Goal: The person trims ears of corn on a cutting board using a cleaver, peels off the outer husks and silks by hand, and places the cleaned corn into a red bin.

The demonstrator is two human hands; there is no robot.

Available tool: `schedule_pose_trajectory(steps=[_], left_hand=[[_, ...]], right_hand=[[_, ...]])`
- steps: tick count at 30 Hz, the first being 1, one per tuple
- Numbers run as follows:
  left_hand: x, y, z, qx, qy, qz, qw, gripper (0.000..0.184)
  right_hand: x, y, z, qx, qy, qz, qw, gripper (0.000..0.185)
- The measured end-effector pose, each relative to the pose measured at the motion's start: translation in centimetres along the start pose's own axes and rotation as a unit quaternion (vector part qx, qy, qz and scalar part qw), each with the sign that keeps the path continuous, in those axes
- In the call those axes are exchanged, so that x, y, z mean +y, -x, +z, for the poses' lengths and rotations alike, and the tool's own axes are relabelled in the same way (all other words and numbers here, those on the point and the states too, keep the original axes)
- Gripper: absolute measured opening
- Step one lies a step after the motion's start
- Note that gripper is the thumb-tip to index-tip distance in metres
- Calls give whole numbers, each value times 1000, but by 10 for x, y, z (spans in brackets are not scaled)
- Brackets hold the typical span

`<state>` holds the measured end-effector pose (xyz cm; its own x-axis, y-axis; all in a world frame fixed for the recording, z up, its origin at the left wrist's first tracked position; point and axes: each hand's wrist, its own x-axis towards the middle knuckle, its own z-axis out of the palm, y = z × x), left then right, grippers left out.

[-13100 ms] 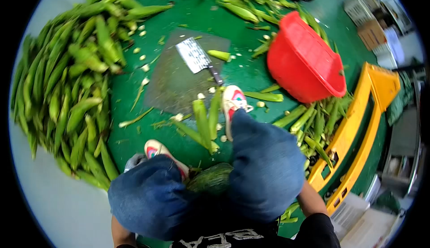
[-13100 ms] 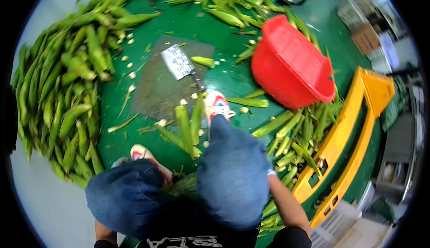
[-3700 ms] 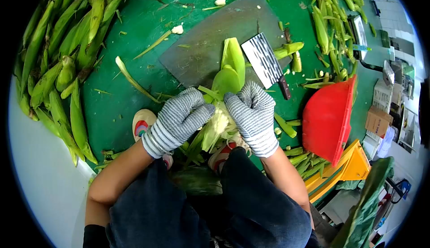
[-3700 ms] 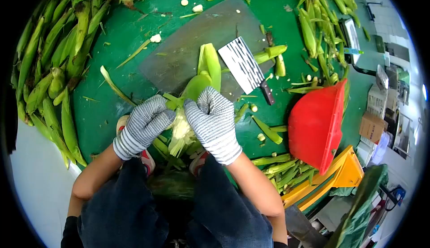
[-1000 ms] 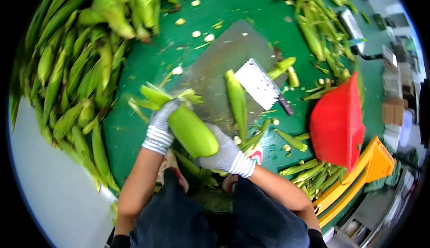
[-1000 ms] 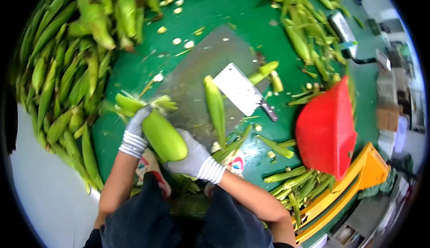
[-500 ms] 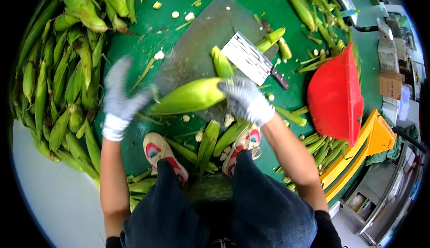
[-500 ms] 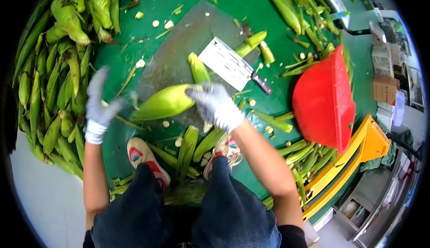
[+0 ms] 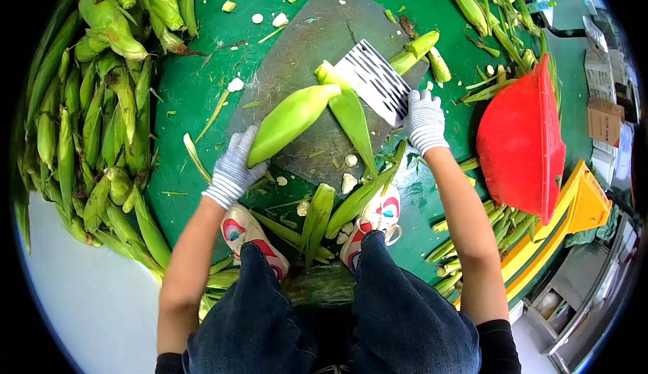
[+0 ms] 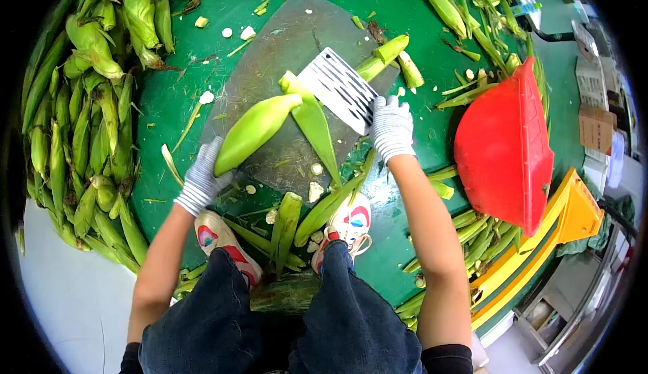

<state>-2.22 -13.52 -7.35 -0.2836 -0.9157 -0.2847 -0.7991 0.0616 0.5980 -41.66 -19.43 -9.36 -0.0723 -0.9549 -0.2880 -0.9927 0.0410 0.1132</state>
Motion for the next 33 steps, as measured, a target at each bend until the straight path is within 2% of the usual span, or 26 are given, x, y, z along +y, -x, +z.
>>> schedule_pose_trajectory(steps=[2, 3, 4, 5, 6, 8, 9, 10, 11, 12, 14, 16, 17, 20, 21, 23, 24, 25, 26, 27, 28, 29, 30, 32, 33], left_hand=[[14, -4, -25, -3, 133, -4, 991, 71], [11, -9, -32, -35, 216, -42, 975, 69], [5, -10, -39, -69, 298, -84, 948, 67], [1, -10, -44, -102, 378, -127, 911, 66], [3, -13, -49, -124, 390, -149, 900, 63], [15, -18, -56, -171, 417, -192, 872, 59], [26, -21, -58, -190, 298, -190, 916, 54], [22, -21, -54, -171, 263, -175, 933, 53], [15, -21, -48, -151, 227, -161, 949, 52], [10, -21, -44, -133, 189, -147, 962, 51], [13, -23, -50, -143, 222, -209, 942, 48], [13, -30, -62, -146, 245, -252, 925, 49], [17, -28, -68, -125, 250, -234, 931, 52], [23, -35, -83, -156, 175, -267, 935, 54], [21, -35, -83, -156, 177, -238, 942, 56], [35, -39, -95, -179, 154, -269, 934, 57], [40, -39, -99, -192, 145, -284, 928, 58], [25, -40, -90, -177, 141, -262, 938, 59], [17, -40, -84, -167, 132, -236, 948, 60], [10, -40, -79, -152, 120, -209, 959, 60], [-1, -41, -77, -139, 102, -183, 968, 61], [-13, -40, -68, -132, 124, -158, 971, 52], [-18, -32, -70, -147, 198, -197, 949, 50], [-28, -20, -75, -190, 338, -268, 882, 47], [-44, -9, -63, -178, 362, -244, 882, 43]], right_hand=[[3, 6, -4, 43, -33, 12, 998, 35], [8, 6, -4, 17, -55, 64, 996, 35], [15, 10, -2, -16, -77, 113, 991, 36], [27, 15, -2, -78, -116, 91, 986, 34], [37, 18, -4, -137, -156, 70, 976, 32], [42, 34, -9, -251, -364, 96, 892, 28], [35, 48, -27, -203, -407, 108, 884, 27], [27, 63, -44, -154, -447, 116, 874, 27], [27, 80, -40, -59, -466, 38, 882, 26], [10, 97, -74, -129, -551, 89, 820, 24], [-22, 113, -107, -178, -587, 115, 782, 25], [-44, 112, -90, 7, -440, -9, 898, 27], [-49, 106, -94, -27, -478, 1, 878, 31], [-74, 92, -140, 56, -579, -67, 810, 31], [-84, 87, -158, 99, -627, -70, 769, 30], [-101, 76, -163, 171, -640, -57, 747, 27], [-112, 68, -154, 47, -654, 33, 754, 28], [-117, 56, -117, 36, -583, -40, 811, 31], [-120, 44, -61, -45, -517, -52, 854, 35], [-112, 36, -4, -113, -533, -33, 838, 39], [-112, 41, -8, -130, -578, 7, 806, 36], [-114, 34, -19, -123, -524, -14, 843, 35], [-118, 51, -29, -138, -475, -13, 869, 34], [-120, 60, -38, -108, -450, -30, 886, 33], [-117, 74, -34, -99, -448, -14, 888, 35]])
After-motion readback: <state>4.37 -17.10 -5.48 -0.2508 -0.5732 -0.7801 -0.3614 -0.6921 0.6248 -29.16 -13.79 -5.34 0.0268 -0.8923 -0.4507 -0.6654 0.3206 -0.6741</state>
